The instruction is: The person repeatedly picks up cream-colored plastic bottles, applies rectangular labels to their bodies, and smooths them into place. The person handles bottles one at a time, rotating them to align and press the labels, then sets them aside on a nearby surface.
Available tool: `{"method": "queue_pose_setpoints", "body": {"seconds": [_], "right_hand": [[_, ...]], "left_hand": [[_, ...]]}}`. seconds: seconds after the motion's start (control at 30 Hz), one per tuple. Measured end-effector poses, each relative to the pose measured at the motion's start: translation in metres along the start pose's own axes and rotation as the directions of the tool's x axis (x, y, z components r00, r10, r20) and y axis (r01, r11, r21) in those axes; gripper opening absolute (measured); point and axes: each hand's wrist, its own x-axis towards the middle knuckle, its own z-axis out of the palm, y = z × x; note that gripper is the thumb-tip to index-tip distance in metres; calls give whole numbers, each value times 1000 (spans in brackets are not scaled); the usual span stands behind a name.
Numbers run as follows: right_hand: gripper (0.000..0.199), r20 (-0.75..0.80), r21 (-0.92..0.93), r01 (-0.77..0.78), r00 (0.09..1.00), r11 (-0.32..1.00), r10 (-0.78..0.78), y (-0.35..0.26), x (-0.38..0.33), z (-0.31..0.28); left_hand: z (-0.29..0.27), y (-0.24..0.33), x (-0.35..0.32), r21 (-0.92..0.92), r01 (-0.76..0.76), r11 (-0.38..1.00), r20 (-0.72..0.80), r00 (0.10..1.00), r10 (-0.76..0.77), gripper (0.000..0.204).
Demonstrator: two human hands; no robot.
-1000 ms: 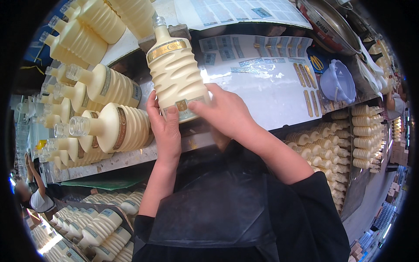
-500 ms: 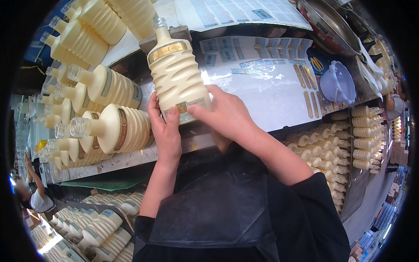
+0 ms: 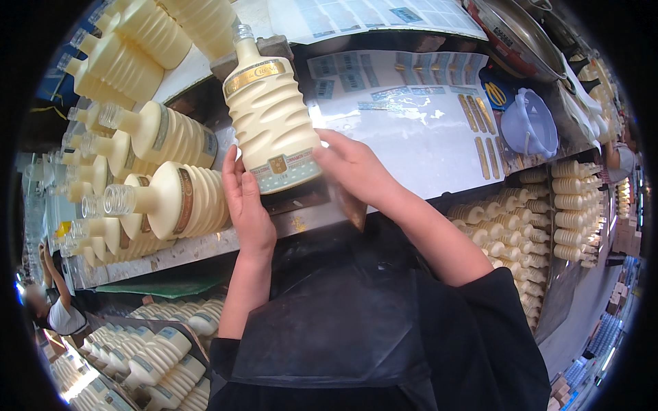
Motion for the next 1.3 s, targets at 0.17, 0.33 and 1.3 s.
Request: {"method": "queue_pose_setpoints", "body": {"seconds": [0.17,0.33,1.3], "right_hand": [[54,-24,44,31,999,999,-30,0,-3,6],[53,-17,58,-31,999,998,32,-3,-3,9],[79,-279,-574,-71,953,816,-113,-63,12,21]], "left_hand": [[-6,-5,-1,-141,-7,990,48,999,14,52],[0,-3,-3,51,-26,998,42,999,24,56],[3,6,4,94,45,995,-1,999,-45,83]]}}
